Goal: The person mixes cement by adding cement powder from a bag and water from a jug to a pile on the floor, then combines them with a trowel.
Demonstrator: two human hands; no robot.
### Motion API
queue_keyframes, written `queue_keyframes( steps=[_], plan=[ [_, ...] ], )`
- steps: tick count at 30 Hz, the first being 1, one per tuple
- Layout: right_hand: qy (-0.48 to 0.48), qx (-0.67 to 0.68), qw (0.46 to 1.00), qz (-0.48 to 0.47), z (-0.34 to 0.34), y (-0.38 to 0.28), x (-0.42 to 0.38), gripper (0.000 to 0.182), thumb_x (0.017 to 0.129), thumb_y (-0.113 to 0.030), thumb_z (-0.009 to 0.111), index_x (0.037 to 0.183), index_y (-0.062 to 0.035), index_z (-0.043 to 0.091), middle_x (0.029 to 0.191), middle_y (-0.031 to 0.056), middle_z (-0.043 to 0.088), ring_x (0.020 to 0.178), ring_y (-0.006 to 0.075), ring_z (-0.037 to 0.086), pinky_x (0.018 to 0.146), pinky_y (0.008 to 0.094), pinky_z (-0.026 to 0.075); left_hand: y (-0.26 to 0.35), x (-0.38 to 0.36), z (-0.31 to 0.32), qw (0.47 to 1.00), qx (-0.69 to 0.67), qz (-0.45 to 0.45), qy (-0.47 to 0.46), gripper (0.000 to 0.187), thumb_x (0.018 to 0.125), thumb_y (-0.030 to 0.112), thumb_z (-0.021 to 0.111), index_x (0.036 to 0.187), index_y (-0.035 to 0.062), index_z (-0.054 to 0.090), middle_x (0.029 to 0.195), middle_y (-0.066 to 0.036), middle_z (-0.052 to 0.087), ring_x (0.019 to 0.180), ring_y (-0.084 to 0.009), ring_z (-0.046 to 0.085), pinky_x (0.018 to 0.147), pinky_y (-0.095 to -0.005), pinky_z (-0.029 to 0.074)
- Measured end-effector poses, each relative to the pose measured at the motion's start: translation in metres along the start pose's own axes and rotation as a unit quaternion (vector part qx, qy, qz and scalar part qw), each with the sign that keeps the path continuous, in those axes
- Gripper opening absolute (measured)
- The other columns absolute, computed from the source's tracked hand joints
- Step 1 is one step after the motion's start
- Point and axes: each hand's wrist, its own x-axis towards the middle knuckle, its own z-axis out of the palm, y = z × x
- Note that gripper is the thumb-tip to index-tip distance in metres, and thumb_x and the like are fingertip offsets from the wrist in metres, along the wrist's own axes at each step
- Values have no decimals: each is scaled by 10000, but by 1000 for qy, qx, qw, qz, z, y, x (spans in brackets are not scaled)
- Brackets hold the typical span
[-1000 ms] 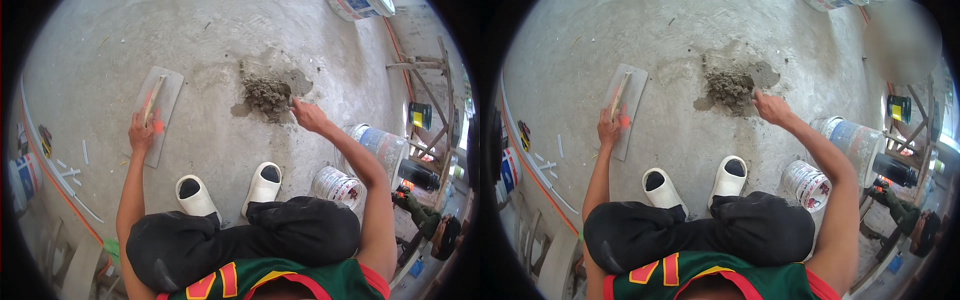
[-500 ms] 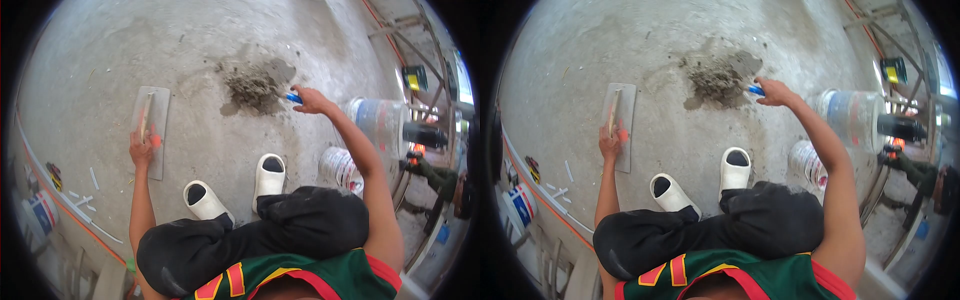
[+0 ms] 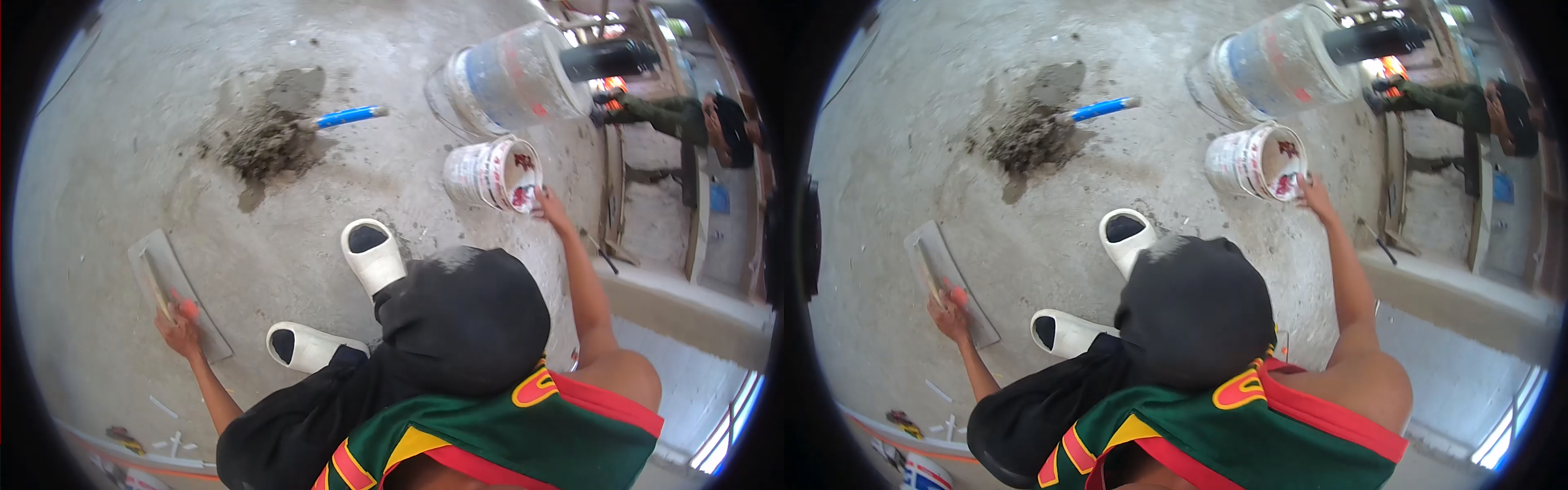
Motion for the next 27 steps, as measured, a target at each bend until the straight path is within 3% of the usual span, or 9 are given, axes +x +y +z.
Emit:
queue_keyframes(
  steps=[2, 4, 6, 9, 13, 16, 21, 24, 27],
  plan=[
    [7, 158, 985, -71, 42, 13, -7, 596, 913, -359, 646, 1353, -30, 416, 1058, 120, 621, 852, 204, 656, 527, 336, 554, -1, 1, 2, 999, -37, 3, 7, 391, 984, 336, 516, 1250, 60, 592, 1096, -179, 603, 994, -367, 609, 826, -450, 475],
    [51, 111, 986, -110, 49, 14, 0, 465, 897, -226, 631, 1295, -47, 472, 1054, 104, 623, 775, 195, 651, 500, 320, 536, -11, 3, 5, 999, -30, 8, -8, 379, 983, 322, 516, 1257, 69, 586, 1100, -178, 597, 981, -367, 612, 826, -441, 477],
    [66, 25, 980, -186, 42, 3, 9, 525, 843, -117, 576, 1353, -57, 468, 991, 107, 642, 725, 165, 638, 465, 312, 508, -11, 2, 4, 1000, -22, 11, -2, 377, 984, 320, 513, 1253, 66, 583, 1086, -176, 592, 962, -367, 615, 815, -438, 480],
    [128, -95, 959, -232, 43, -78, -32, 640, 780, -58, 533, 1415, -59, 451, 907, 175, 672, 681, 238, 652, 538, 372, 517, 3, -1, -7, 999, -26, -20, -10, 390, 986, 336, 510, 1266, 72, 577, 1069, -171, 588, 948, -366, 621, 802, -441, 490],
    [102, -312, 853, -406, 39, -132, -11, 654, 756, -39, 534, 1407, -41, 467, 889, 318, 632, 767, 445, 626, 760, 472, 485, 13, 1, -12, 999, -26, -42, -17, 412, 988, 358, 500, 1291, 86, 561, 1087, -169, 581, 961, -375, 621, 806, -456, 496],
    [33, -366, 845, -390, 43, -193, -42, 647, 754, -40, 567, 1396, -50, 483, 919, 316, 637, 819, 437, 644, 760, 462, 497, 15, -1, -15, 998, -26, -46, -19, 420, 987, 367, 494, 1302, 96, 554, 1104, -171, 578, 967, -388, 618, 812, -467, 496],
    [-79, -400, 743, -530, 59, -281, -81, 614, 708, -21, 600, 1320, -48, 562, 980, 290, 658, 894, 422, 656, 817, 431, 509, 7, -3, -15, 999, -9, -41, -13, 418, 979, 361, 500, 1310, 112, 552, 1115, -168, 580, 969, -391, 617, 805, -473, 499],
    [-156, -428, 750, -480, 75, -332, -113, 615, 654, -39, 635, 1268, -62, 609, 972, 275, 667, 902, 422, 652, 830, 427, 515, -5, 0, 6, 999, -36, -33, 6, 412, 972, 348, 509, 1311, 119, 554, 1119, -159, 585, 971, -383, 620, 798, -476, 502],
    [-169, -481, 679, -527, 102, -369, -120, 521, 635, -38, 627, 1154, -64, 665, 933, 262, 676, 900, 415, 655, 802, 444, 527, 1, 2, -6, 996, -69, -42, -23, 408, 963, 345, 526, 1306, 127, 561, 1117, -158, 591, 975, -381, 625, 794, -476, 505]
  ],
)
